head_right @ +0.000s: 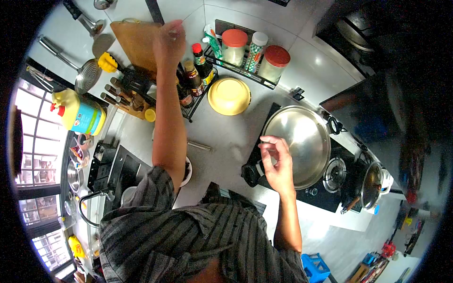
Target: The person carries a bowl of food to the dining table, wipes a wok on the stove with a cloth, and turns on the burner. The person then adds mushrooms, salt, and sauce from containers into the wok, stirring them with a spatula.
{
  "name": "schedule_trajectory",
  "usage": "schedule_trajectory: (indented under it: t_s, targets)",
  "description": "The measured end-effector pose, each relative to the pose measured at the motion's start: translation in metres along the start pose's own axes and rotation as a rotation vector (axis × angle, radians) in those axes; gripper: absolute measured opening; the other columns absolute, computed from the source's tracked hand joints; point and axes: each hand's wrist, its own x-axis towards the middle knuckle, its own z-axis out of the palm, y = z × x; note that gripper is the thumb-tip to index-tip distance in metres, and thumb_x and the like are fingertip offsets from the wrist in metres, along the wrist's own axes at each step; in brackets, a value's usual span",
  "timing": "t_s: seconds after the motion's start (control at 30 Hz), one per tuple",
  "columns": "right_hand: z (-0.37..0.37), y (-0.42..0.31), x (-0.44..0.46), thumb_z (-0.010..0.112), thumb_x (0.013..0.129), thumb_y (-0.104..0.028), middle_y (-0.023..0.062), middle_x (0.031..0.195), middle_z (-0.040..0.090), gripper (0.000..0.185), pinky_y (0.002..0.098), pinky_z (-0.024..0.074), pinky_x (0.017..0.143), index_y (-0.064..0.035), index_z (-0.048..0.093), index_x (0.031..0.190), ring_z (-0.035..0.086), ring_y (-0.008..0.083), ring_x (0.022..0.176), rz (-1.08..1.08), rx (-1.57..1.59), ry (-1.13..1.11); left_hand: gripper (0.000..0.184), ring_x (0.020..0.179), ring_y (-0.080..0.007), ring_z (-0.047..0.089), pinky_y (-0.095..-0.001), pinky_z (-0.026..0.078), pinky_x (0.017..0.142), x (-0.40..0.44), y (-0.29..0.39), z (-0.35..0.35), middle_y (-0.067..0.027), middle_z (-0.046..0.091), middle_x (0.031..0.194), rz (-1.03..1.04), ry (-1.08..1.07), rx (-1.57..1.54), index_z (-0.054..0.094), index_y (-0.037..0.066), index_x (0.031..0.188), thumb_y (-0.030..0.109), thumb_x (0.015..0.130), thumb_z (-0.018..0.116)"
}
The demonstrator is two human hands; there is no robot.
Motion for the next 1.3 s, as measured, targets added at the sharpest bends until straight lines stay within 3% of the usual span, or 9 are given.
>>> schedule_trajectory:
  t_s: [0.17,0.23,0.3,0.43,0.6,0.7,0.87,1.0,1.3]
  targets:
    - [0.005,-0.001,-0.011,0.058,0.096,0.004,0.0064,0.106,0.061,0.024,0.0301,0.0533,0.089,-0.0021,0.064,0.118,0.066,0.0161,0.102,0.019,0.023,-0.058,0.019,0.079,-0.0203,0.068,-0.0320,0.052,0.072,-0.099,0.044,-0.065,-0.0109,0.072,0.093,-0.128,-0.092,-0.046,0.071,0.007,0.111,0.018,0.097,0.062]
    - [0.011,0.006,-0.018,0.057,0.096,0.004,0.0063,0.108,0.063,0.025,0.0298,0.0531,0.089,-0.0025,0.063,0.119,0.066,0.0159,0.100,0.016,0.030,-0.070,0.017,0.077,-0.0164,0.065,-0.0294,0.051,0.070,-0.171,0.042,-0.072,-0.0091,0.072,0.089,-0.159,-0.270,-0.166,0.070,0.006,0.110,0.015,0.097,0.063]
    - [0.023,0.009,-0.028,0.057,0.096,0.004,0.0062,0.110,0.064,0.026,0.0306,0.0534,0.089,-0.0036,0.062,0.120,0.066,0.0161,0.101,-0.006,0.077,-0.151,0.016,0.075,-0.0117,0.063,-0.0266,0.049,0.068,-0.253,0.029,-0.080,-0.0058,0.070,0.086,-0.397,-0.581,-0.407,0.070,0.005,0.108,0.014,0.098,0.062]
    - [0.043,0.015,-0.052,0.061,0.092,0.001,0.0105,0.109,0.065,0.031,0.0339,0.0542,0.087,-0.0077,0.061,0.122,0.067,0.0195,0.099,-0.019,-0.004,-0.389,0.015,0.067,-0.0094,0.058,-0.0266,0.047,0.061,-0.353,0.025,-0.106,-0.0045,0.065,0.078,-0.520,-0.792,-0.529,0.069,0.005,0.109,0.008,0.097,0.060]
    - [0.066,0.014,-0.081,0.063,0.093,-0.005,0.0122,0.109,0.065,0.025,0.0369,0.0537,0.088,-0.0060,0.059,0.117,0.067,0.0254,0.096,-0.075,-0.094,-0.502,0.016,0.066,-0.0088,0.053,-0.0257,0.044,0.061,-0.339,0.043,-0.124,-0.0008,0.063,0.076,-0.679,-0.857,-0.544,0.065,0.002,0.099,0.003,0.098,0.049]
    - [0.065,0.003,-0.098,0.064,0.093,-0.003,0.0104,0.107,0.065,0.025,0.0348,0.0534,0.087,-0.0045,0.061,0.118,0.066,0.0223,0.098,-0.050,-0.141,-0.554,0.017,0.069,-0.0079,0.052,-0.0254,0.043,0.063,-0.346,0.032,-0.117,0.0003,0.059,0.074,-0.478,-0.691,-0.605,0.061,0.002,0.094,-0.001,0.096,0.045]
    - [0.058,0.006,-0.130,0.064,0.092,-0.003,0.0102,0.105,0.066,0.026,0.0348,0.0533,0.086,-0.0041,0.062,0.118,0.066,0.0218,0.096,0.026,-0.207,-0.506,0.025,0.064,-0.0054,0.042,-0.0250,0.035,0.057,-0.350,0.032,-0.130,0.0023,0.049,0.066,-0.684,-0.849,-0.633,0.055,0.004,0.075,-0.005,0.089,0.037]
    - [0.057,0.010,-0.156,0.064,0.093,-0.004,0.0102,0.105,0.066,0.025,0.0352,0.0534,0.085,-0.0046,0.062,0.118,0.066,0.0218,0.096,0.072,-0.226,-0.518,0.024,0.058,-0.0063,0.037,-0.0278,0.029,0.051,-0.371,0.030,-0.145,0.0033,0.040,0.060,-0.614,-0.937,-0.579,0.049,0.004,0.067,-0.004,0.085,0.036]
    - [0.051,0.004,-0.190,0.063,0.092,-0.007,0.0132,0.104,0.065,0.024,0.0400,0.0528,0.088,-0.0050,0.060,0.116,0.067,0.0275,0.100,-0.026,-0.202,-0.671,0.020,0.060,-0.0063,0.037,-0.0280,0.030,0.053,-0.418,0.047,-0.212,0.0027,0.040,0.061,-0.564,-0.918,-0.504,0.049,0.004,0.069,-0.004,0.085,0.039]
